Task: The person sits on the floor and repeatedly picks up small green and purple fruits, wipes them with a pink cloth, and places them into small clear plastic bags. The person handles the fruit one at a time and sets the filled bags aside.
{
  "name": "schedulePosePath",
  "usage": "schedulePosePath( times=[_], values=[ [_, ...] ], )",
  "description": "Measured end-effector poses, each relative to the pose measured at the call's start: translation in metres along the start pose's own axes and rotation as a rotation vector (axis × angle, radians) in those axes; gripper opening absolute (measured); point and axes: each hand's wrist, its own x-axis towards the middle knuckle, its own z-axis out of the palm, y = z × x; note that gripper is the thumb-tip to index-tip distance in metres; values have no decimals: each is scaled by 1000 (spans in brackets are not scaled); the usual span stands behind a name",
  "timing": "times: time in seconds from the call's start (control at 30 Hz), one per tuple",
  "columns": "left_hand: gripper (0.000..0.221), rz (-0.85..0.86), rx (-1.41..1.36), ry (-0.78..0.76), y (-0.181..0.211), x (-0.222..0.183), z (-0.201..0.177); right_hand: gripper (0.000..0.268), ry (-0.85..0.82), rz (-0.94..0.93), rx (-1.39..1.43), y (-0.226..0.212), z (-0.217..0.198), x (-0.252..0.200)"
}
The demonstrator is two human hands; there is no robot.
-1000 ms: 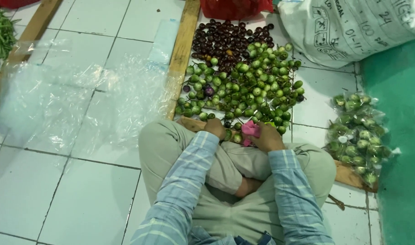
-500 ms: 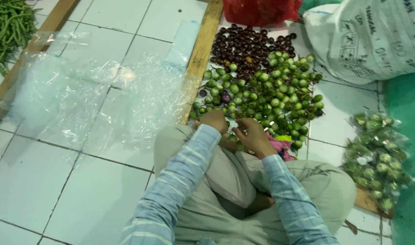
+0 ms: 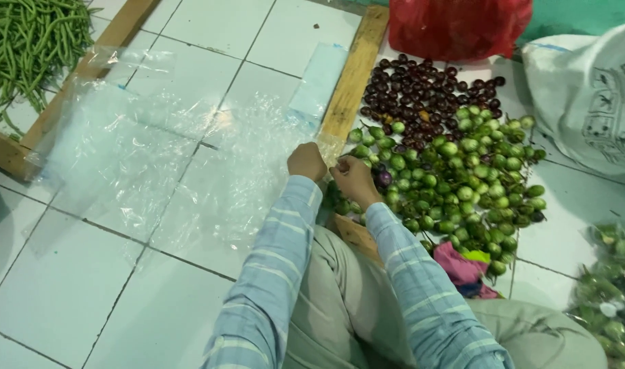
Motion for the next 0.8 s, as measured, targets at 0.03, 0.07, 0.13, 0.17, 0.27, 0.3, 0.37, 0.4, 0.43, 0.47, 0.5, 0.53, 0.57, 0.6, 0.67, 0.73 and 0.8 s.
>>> schedulePosePath(
  times=[0.03, 0.07, 0.13, 0.17, 0.27, 0.3, 0.37, 0.4, 0.43, 0.47, 0.5, 0.53, 0.57, 0.6, 0.67, 0.73, 0.8],
  values=[
    [12, -8, -3, -3, 2, -5, -7, 45, -8, 1, -3, -2, 3, 8],
    [8, -18, -43, -56, 4, -10, -13, 52, -18, 50, 0, -3, 6, 15],
    [14, -32, -87, -116, 6, -14, -14, 60, -33, 106, 0, -7, 10, 23],
    [16, -39, -108, -138, 4, -13, -10, 62, -5, 133, 13, -10, 13, 23],
    [18, -61, -128, -176, -5, -4, 7, 68, 33, 190, 13, -2, 20, 32],
    [19, -66, -122, -190, -6, 2, 12, 71, 53, 218, 4, 3, 20, 36],
    [19, -69, -104, -197, -5, -3, 5, 70, 80, 212, 77, 0, 23, 33],
    [19, -74, -89, -205, -2, -6, 0, 69, 103, 205, 147, -2, 23, 31],
    [19, -63, -83, -200, 0, -11, -3, 69, 115, 201, 152, 1, 22, 29],
    [19, -80, -66, -146, 3, -18, -7, 68, 127, 154, 187, 3, 22, 26],
    [20, -101, -52, -86, 5, -23, -11, 67, 137, 101, 218, 4, 21, 25],
    [20, -93, -50, -75, 4, -17, -15, 67, 146, 90, 222, 1, 14, 23],
    [25, -92, -122, 10, 2, -15, -15, 41, 180, -51, 268, 0, 9, 15],
    [30, -91, -195, 94, 1, -13, -16, 18, 215, -191, 312, 0, 4, 7],
    [45, -56, -434, 163, 27, -38, -45, 9, 306, -328, 366, -13, -17, -15],
    [60, -13, -681, 225, 55, -66, -70, 2, 402, -469, 410, -16, -42, -32],
    [62, 119, -1085, 179, 84, -97, -85, 5, 516, -664, 185, -7, -69, -48]
  ],
)
